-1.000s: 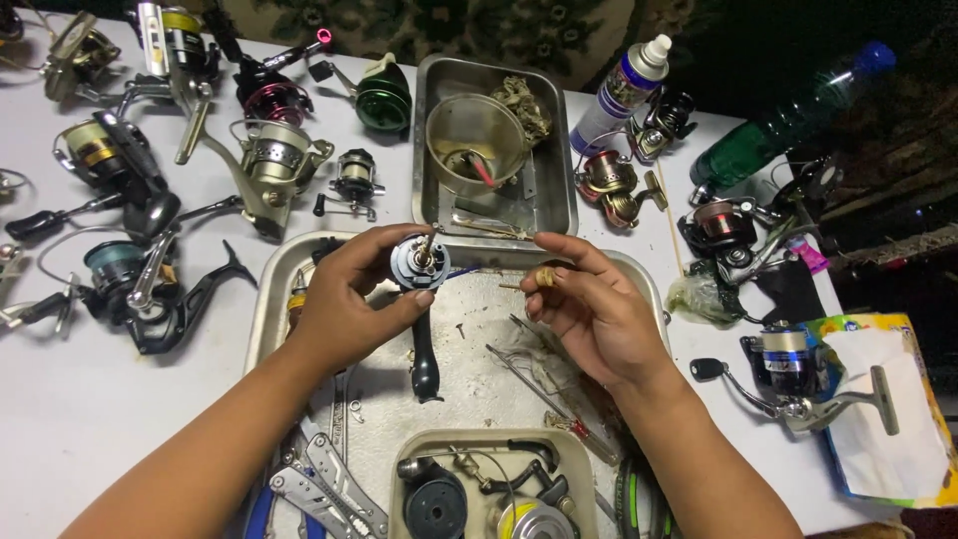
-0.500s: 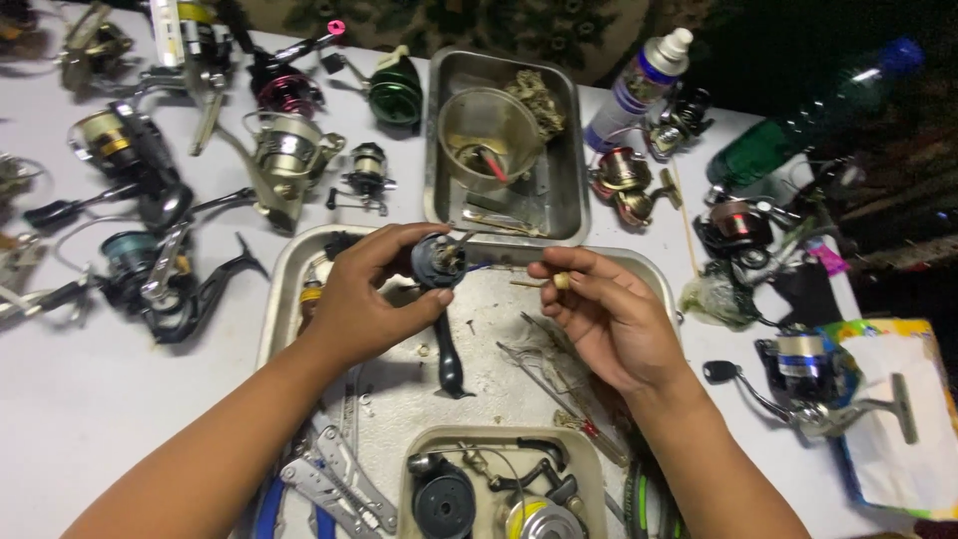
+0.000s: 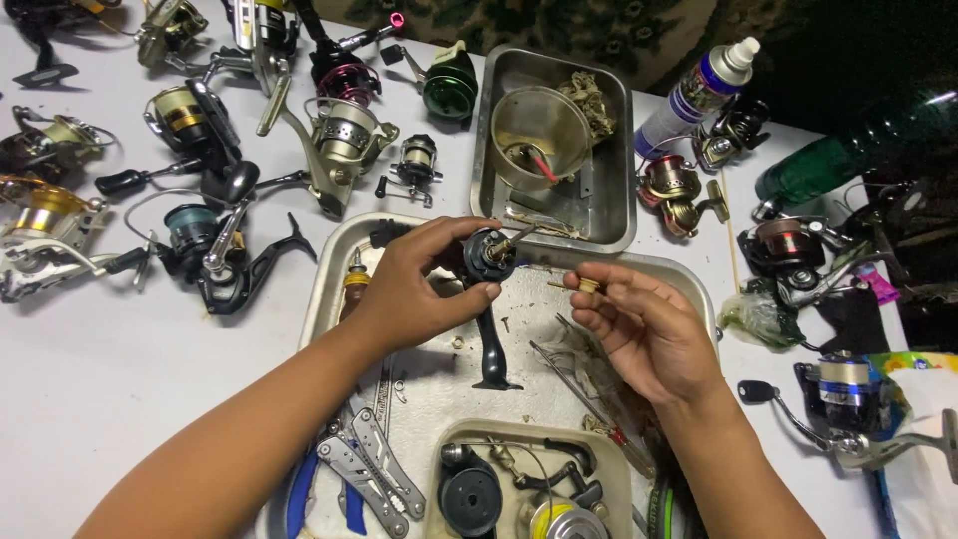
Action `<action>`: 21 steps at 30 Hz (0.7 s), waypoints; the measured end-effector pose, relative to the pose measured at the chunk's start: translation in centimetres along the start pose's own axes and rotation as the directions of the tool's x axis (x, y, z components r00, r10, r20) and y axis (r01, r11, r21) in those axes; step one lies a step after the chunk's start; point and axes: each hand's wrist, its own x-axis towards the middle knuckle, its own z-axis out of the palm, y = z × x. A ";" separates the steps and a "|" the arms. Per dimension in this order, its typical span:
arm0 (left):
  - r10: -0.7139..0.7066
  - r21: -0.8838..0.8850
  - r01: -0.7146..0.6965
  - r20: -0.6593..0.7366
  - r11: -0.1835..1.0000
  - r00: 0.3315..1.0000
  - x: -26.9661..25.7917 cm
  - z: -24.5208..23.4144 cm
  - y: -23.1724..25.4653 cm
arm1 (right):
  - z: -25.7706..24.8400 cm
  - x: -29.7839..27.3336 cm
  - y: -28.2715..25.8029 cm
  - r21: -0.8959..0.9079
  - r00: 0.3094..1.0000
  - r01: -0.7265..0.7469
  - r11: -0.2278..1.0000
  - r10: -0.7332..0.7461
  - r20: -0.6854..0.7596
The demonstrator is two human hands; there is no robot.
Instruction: The person disassembles a fishing reel handle using a screwdriver and a small brush. They remove the handle knob and a small internal component, then clean the exposed shaft area with the brush. The person then reassembles the handle, inserting the component back into the reel body and securing the knob.
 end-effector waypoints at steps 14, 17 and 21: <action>-0.130 -0.277 0.147 0.078 0.950 0.988 -1.0 -0.5 -3.7 | -0.4 0.5 0.5 -0.129 0.996 0.091 0.988 -0.090 0.008; -0.142 -0.290 0.166 0.101 0.943 0.985 -0.4 -0.5 -2.3 | 0.3 0.2 0.3 -0.176 0.993 0.114 0.978 -0.115 0.008; -0.169 -0.267 0.194 0.115 0.944 0.979 -0.4 -0.2 -1.8 | 0.4 0.1 0.4 -0.277 0.985 0.171 0.945 -0.168 0.033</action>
